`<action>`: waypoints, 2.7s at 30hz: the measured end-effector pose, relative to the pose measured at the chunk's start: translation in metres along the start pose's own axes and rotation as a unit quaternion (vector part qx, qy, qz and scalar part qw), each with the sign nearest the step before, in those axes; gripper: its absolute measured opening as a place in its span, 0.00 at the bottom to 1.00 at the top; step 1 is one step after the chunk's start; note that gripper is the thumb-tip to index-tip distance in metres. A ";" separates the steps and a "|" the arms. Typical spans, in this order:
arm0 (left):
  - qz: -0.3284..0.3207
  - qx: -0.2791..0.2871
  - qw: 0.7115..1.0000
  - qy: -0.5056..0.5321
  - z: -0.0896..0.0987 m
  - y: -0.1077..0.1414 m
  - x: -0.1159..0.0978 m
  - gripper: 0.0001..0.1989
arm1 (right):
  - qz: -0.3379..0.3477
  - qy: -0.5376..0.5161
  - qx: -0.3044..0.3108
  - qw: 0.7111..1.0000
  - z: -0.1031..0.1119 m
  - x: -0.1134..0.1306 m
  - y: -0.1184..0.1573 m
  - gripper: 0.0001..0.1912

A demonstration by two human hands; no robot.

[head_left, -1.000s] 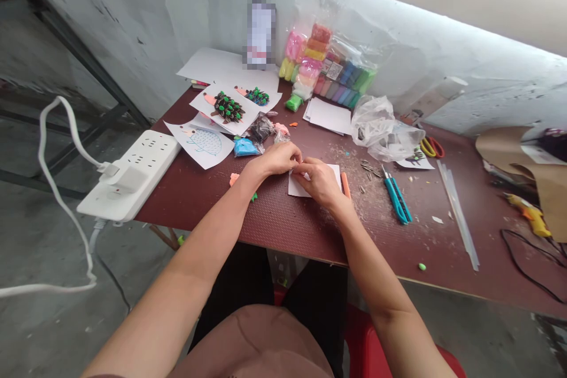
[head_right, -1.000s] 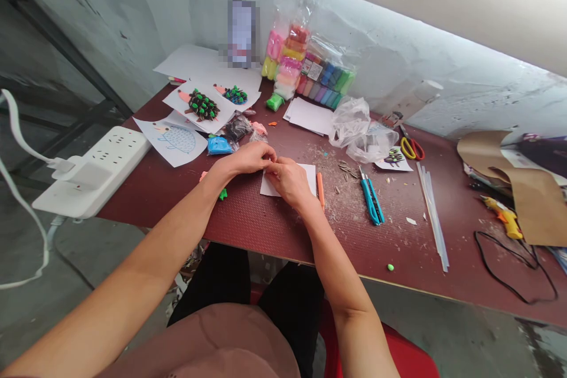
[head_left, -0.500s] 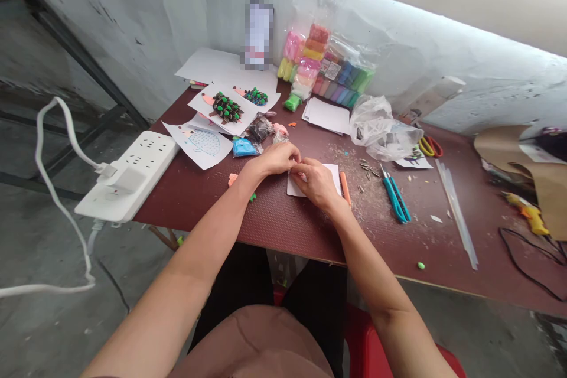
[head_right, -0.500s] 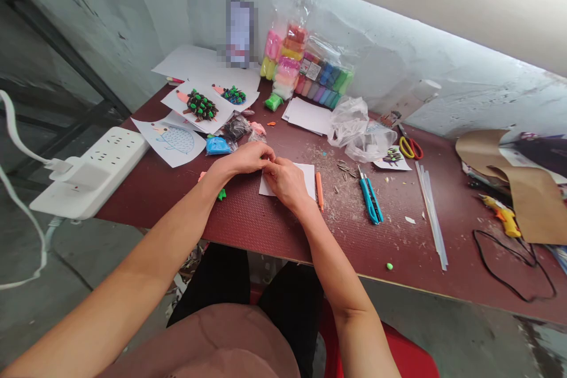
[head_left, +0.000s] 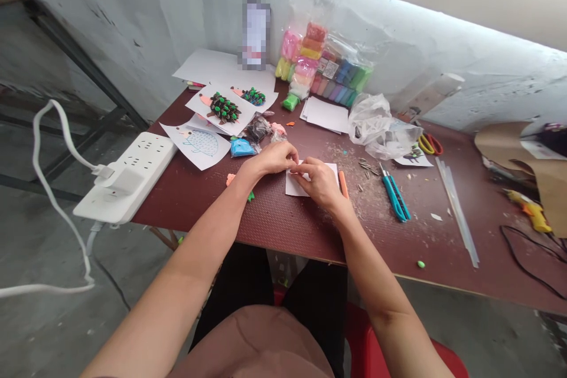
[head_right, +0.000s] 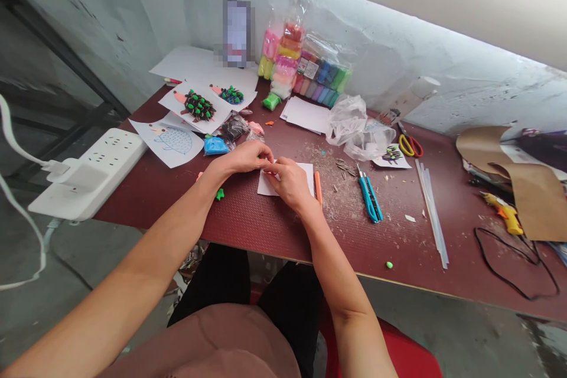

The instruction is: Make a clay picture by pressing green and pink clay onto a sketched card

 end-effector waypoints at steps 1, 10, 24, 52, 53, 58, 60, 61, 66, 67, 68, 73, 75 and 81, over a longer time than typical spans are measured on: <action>0.002 0.001 1.000 0.001 0.000 0.000 0.000 0.11 | 0.008 0.006 0.005 1.000 -0.002 0.001 -0.001 0.11; 0.007 0.004 1.000 -0.002 0.002 0.002 -0.001 0.12 | 0.067 0.082 0.016 0.994 -0.003 0.003 0.004 0.14; 0.000 -0.006 1.000 -0.006 0.002 0.002 -0.001 0.15 | 0.097 0.168 0.056 0.979 -0.006 0.014 0.011 0.16; -0.016 -0.019 1.000 -0.003 -0.001 0.000 0.000 0.12 | 0.082 0.182 -0.034 0.979 -0.002 0.003 0.027 0.21; -0.013 -0.020 1.000 -0.003 -0.001 0.001 0.000 0.12 | 0.073 0.179 -0.059 0.979 0.000 0.001 0.027 0.21; -0.006 -0.025 1.000 0.002 0.001 0.002 -0.002 0.11 | 0.047 0.184 -0.087 0.978 0.003 -0.004 0.032 0.19; -0.009 -0.022 1.000 0.007 0.001 0.002 -0.001 0.11 | 0.065 0.183 -0.059 0.979 0.001 -0.002 0.033 0.19; -0.011 -0.021 1.000 0.010 0.000 0.002 -0.001 0.11 | 0.074 0.182 -0.046 0.979 0.000 -0.001 0.034 0.19; -0.012 -0.030 0.999 0.011 -0.001 0.001 0.001 0.11 | 0.079 0.181 -0.059 0.978 0.000 0.000 0.034 0.20; -0.013 -0.032 0.999 0.011 -0.001 0.001 0.001 0.11 | 0.080 0.183 -0.061 0.978 0.000 0.000 0.034 0.20; -0.014 -0.034 0.999 0.012 -0.001 0.001 0.001 0.11 | 0.083 0.186 -0.056 0.977 -0.001 -0.001 0.034 0.21; -0.013 -0.038 0.999 0.022 -0.001 0.001 0.003 0.10 | 0.111 0.211 -0.003 0.971 -0.010 -0.002 0.031 0.21; -0.014 -0.036 0.999 0.023 0.000 0.001 0.003 0.10 | 0.118 0.217 -0.005 0.969 -0.011 -0.001 0.030 0.21; -0.014 -0.025 1.000 0.010 0.000 0.001 0.001 0.11 | 0.097 0.209 -0.040 0.972 -0.007 0.000 0.032 0.20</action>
Point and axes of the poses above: each hand's wrist, its own y-axis away from the middle knuckle, its own z-axis out of the back of the hand, x = y × z, the point moved 3 cm from there along -y, towards the middle knuckle, and after that the axes turned 13 degrees about -y, right-handed, at the moved point
